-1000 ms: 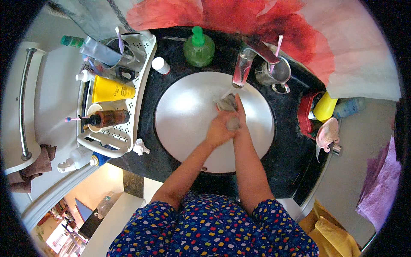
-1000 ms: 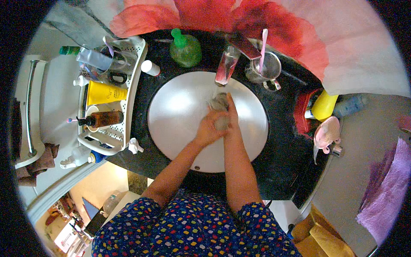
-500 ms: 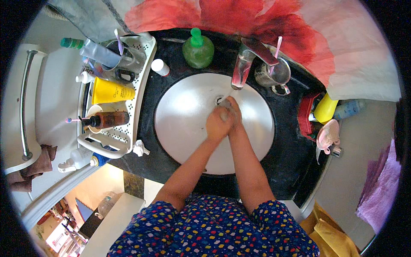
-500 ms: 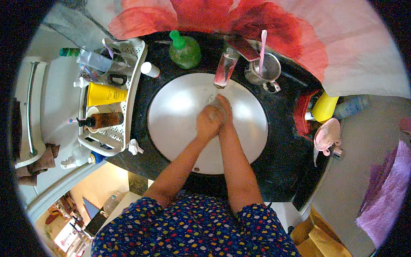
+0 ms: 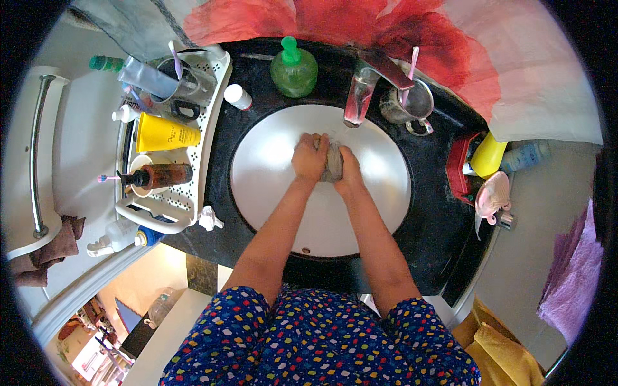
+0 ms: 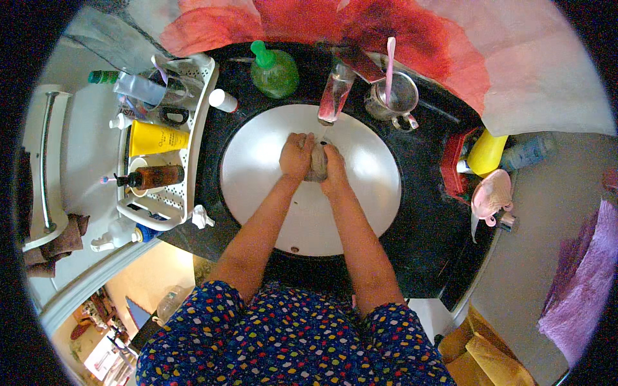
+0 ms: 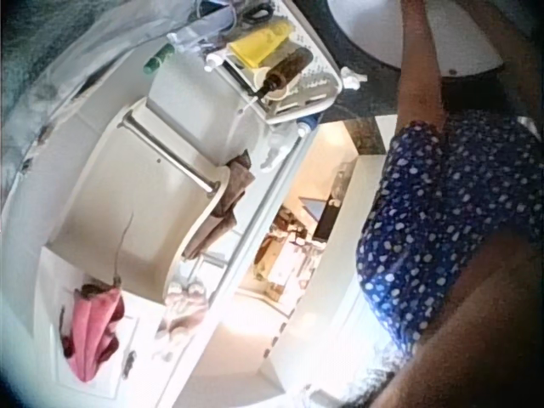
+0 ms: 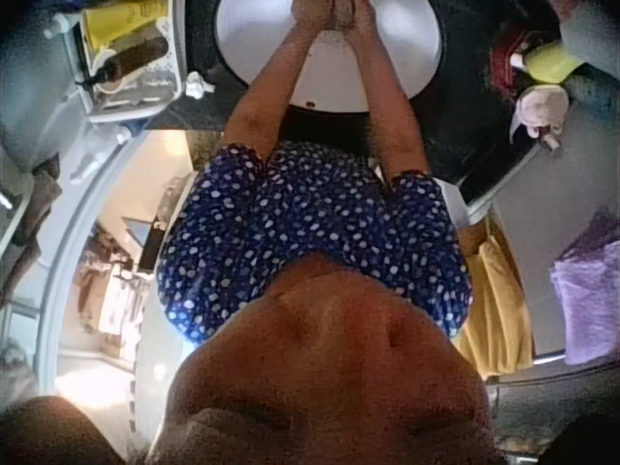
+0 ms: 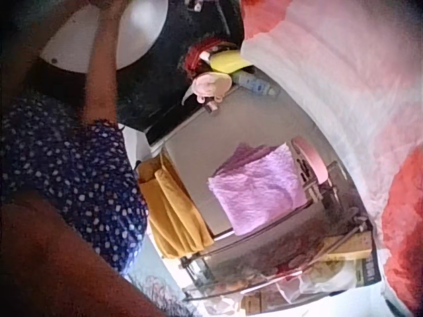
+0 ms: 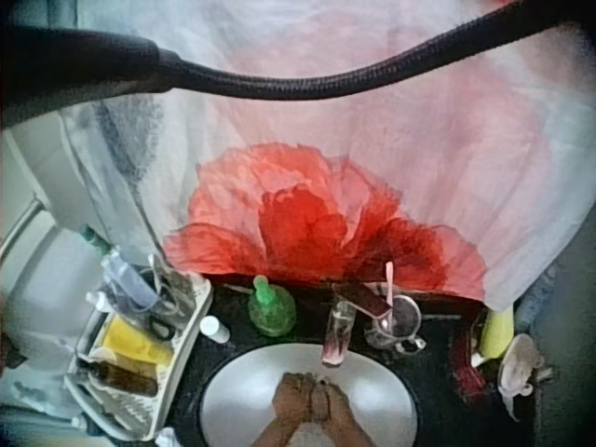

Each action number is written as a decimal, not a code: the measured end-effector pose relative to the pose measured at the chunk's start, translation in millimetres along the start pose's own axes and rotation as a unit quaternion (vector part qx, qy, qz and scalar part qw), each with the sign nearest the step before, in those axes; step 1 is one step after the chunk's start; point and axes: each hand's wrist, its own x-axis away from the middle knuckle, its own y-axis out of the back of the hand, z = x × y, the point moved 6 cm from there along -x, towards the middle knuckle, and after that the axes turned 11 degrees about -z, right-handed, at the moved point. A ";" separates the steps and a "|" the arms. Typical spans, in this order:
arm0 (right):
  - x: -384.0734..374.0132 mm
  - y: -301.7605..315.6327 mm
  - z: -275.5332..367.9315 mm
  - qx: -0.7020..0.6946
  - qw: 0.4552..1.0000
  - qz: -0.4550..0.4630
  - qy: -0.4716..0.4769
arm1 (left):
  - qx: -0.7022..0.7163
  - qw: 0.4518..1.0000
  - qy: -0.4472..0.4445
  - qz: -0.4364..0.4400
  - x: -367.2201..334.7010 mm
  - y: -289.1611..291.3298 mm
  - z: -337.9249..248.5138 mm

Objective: The person wipes down a bathroom counter, sink, and several toiletry bottles using a cloth, then rinses the cloth in the sink.

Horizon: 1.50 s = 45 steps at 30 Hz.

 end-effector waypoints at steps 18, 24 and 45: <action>-38.6 54.0 29.3 0.219 0.914 -0.243 0.239 | -0.232 0.916 -0.225 0.236 -5.7 9.3 20.1; -27.9 65.1 -20.9 0.302 0.935 -0.140 0.124 | -0.094 0.947 0.025 0.305 10.7 -7.3 42.8; 9.4 60.0 53.9 0.423 0.871 -0.058 0.241 | -0.199 0.954 -0.221 -0.025 -28.4 91.6 -23.8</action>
